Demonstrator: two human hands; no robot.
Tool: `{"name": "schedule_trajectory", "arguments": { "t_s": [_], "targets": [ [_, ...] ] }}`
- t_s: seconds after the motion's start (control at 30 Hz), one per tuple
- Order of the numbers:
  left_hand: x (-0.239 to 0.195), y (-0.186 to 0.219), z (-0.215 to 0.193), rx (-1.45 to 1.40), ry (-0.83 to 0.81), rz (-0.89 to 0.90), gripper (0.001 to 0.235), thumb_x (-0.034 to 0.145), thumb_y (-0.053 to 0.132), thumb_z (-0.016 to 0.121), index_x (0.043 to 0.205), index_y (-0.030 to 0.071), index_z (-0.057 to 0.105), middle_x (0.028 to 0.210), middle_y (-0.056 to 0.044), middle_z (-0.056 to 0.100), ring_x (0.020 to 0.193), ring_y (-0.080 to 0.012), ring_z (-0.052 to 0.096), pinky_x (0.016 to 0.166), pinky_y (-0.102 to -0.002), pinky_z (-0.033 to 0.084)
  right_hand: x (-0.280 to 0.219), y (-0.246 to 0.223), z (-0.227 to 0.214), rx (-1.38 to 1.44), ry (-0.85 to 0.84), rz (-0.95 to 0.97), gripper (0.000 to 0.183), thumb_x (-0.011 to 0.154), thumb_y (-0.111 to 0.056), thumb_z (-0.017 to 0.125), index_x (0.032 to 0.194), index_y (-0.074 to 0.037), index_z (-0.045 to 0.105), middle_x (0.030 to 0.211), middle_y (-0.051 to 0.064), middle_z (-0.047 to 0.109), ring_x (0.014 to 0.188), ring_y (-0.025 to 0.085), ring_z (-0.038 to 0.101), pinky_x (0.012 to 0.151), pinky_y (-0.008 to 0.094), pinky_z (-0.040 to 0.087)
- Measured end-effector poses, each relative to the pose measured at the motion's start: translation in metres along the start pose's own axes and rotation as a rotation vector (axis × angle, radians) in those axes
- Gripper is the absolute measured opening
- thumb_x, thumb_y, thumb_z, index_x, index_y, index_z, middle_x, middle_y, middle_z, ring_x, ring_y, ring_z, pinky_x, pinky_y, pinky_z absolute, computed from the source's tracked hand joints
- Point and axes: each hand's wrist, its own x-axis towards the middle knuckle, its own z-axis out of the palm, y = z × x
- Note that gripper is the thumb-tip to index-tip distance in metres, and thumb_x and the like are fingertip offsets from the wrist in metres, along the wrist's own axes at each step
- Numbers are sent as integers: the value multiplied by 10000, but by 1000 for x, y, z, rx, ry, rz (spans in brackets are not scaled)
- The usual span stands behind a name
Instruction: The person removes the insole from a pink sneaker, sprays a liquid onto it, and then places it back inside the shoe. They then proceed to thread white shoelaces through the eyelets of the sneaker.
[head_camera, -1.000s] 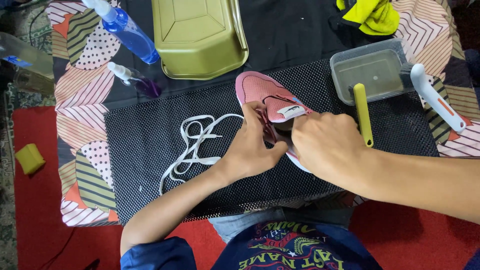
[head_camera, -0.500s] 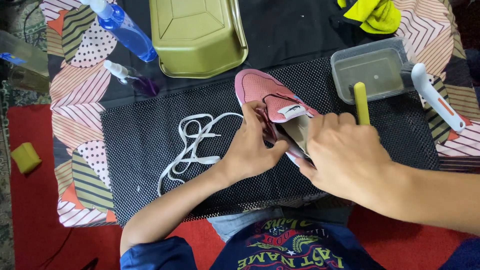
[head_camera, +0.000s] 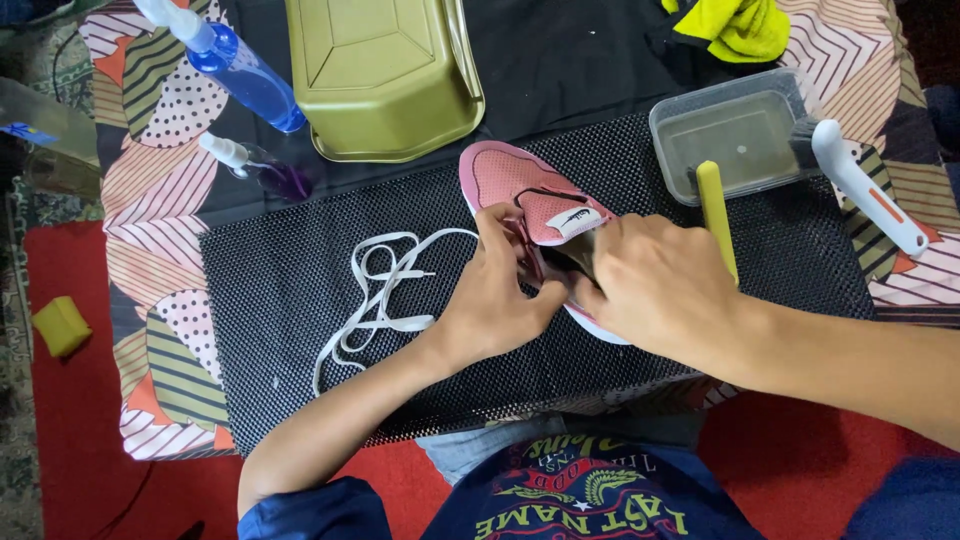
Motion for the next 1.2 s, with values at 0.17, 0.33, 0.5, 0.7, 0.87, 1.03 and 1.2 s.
{"name": "schedule_trajectory", "arguments": {
  "t_s": [0.17,0.33,0.5,0.7,0.87,1.03,1.2],
  "targets": [
    [-1,4,-2,-9,-11,-44,588,783,137,621,1267,69,294,901,-33,559,763,-145,596,737,-317,546,0,-6,6,-147,101,41,627,902,-712,567,866,-92,650,747,57,663,656,227,683,392,362,491],
    [-1,-1,0,-3,16,-6,577,786,146,624,1259,65,303,905,-34,555,746,-147,586,752,-309,552,-16,2,-16,-97,38,27,768,880,-861,527,924,-102,643,801,76,685,751,242,706,485,365,551],
    [1,-4,-1,-30,1,27,563,796,118,637,1243,52,301,922,-54,547,751,-148,590,731,-296,562,-39,22,-27,-71,134,-102,681,839,-734,654,1127,-117,627,907,43,621,831,219,640,608,330,566],
    [1,-5,1,-6,12,62,577,825,132,668,1260,43,300,927,-64,575,770,-169,612,718,-301,566,-47,29,-27,200,319,-420,283,930,-314,771,870,-78,626,913,64,623,946,283,583,838,407,517],
    [-1,0,0,29,-11,80,585,846,134,655,1289,20,291,956,-74,586,781,-166,622,731,-299,570,-52,32,-14,169,403,-413,254,967,-292,740,950,-47,675,976,58,663,1010,279,620,892,423,524],
    [-1,-3,4,66,11,107,595,840,157,651,1298,19,297,1004,-56,562,877,-136,581,746,-275,533,-50,32,-8,179,378,-409,218,957,-267,751,913,-66,675,935,53,653,1027,288,612,881,432,519],
    [-2,0,5,75,3,109,598,833,147,648,1299,19,296,1014,-78,572,860,-156,583,733,-287,533,-47,34,-8,156,236,-391,126,936,-211,688,856,-117,660,877,18,641,1047,305,583,863,453,513]
  ]
}}
